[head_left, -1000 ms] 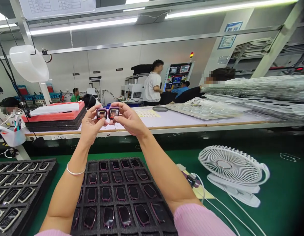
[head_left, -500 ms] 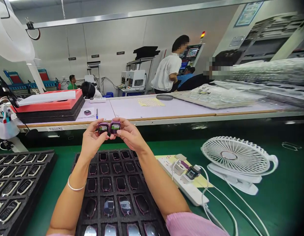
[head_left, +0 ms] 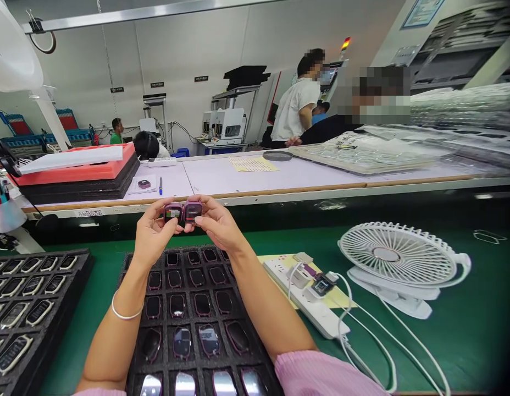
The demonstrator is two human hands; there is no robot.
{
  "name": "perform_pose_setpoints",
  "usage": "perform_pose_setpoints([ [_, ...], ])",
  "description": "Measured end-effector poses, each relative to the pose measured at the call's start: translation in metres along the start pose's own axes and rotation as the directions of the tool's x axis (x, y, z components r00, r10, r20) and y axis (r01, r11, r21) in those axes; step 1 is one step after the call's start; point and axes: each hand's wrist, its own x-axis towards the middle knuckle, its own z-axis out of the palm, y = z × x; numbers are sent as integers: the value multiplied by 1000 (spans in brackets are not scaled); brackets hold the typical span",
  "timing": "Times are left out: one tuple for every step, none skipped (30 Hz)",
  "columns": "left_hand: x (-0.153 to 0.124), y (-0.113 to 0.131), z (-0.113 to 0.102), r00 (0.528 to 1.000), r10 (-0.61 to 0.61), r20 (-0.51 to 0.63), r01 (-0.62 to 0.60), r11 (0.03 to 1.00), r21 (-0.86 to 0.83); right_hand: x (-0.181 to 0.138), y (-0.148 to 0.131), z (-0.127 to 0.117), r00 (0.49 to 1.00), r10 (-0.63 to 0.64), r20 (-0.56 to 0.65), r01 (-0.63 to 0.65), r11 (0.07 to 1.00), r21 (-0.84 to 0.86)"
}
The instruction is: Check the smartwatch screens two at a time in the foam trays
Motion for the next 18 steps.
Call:
perform_pose_setpoints([
  [0, 0, 0, 1000, -1, 1, 1, 1000, 5, 0, 1, 0, 1000, -5, 3, 5, 1000, 3],
  [0, 0, 0, 1000, 1, 0, -1, 1000, 10, 0, 2, 0, 1000, -9, 4, 9, 1000, 3],
  [0, 0, 1, 1000, 5, -5, -5, 1000, 17, 1, 3, 0, 1000, -12, 5, 12, 1000, 2],
  [-1, -1, 1, 1000, 11, -15, -10, 1000, 25, 1, 3, 0, 1000, -13, 6, 13, 1000, -1],
  [-1, -1, 2, 999, 17, -31, -16, 999, 33, 1, 4, 1, 1000, -13, 7, 13, 1000, -5],
  [-1, -2, 3, 999, 23, -48, -21, 999, 42, 1, 4, 1, 1000, -11, 7, 11, 1000, -9],
  [-1, -2, 3, 998, 28, -65, -25, 999, 47, 2, 4, 1, 1000, -10, 7, 10, 1000, -12],
  [-2, -2, 3, 997, 31, -76, -27, 998, 49, 2, 4, 2, 1000, -8, 7, 8, 1000, -15],
  [-2, -2, 3, 996, 30, -79, -26, 999, 46, 2, 4, 2, 1000, -6, 6, 6, 1000, -16],
  [-2, -2, 3, 997, 26, -74, -24, 999, 38, 1, 4, 2, 1000, -5, 4, 5, 1000, -16],
  [-2, -2, 2, 998, 21, -63, -20, 999, 27, 1, 4, 2, 1000, -2, 2, 2, 1000, -15],
  [-2, -1, 1, 999, 16, -49, -15, 1000, 15, 1, 3, 3, 1000, -1, 1, 1, 1000, -13],
  [-3, -1, 0, 999, 11, -35, -11, 1000, 4, 1, 3, 3, 1000, -1, 0, 1, 1000, -10],
  [-3, 0, -1, 1000, 7, -24, -8, 1000, -6, 2, 2, 3, 1000, -2, 0, 2, 1000, -8],
  [-2, 0, -2, 1000, 5, -17, -5, 1000, -14, 2, 2, 4, 1000, -2, 1, 2, 1000, -8],
  [-2, 0, -3, 1000, 3, -15, -3, 1000, -19, 2, 2, 4, 1000, -1, 2, 1, 1000, -9],
  [-2, 0, -3, 1000, 0, -18, 0, 1000, -21, 3, 2, 5, 1000, 0, 1, 0, 1000, -13],
  [-2, 0, -3, 1000, -3, -24, 3, 1000, -21, 3, 3, 6, 1000, 2, -5, -2, 1000, -21],
])
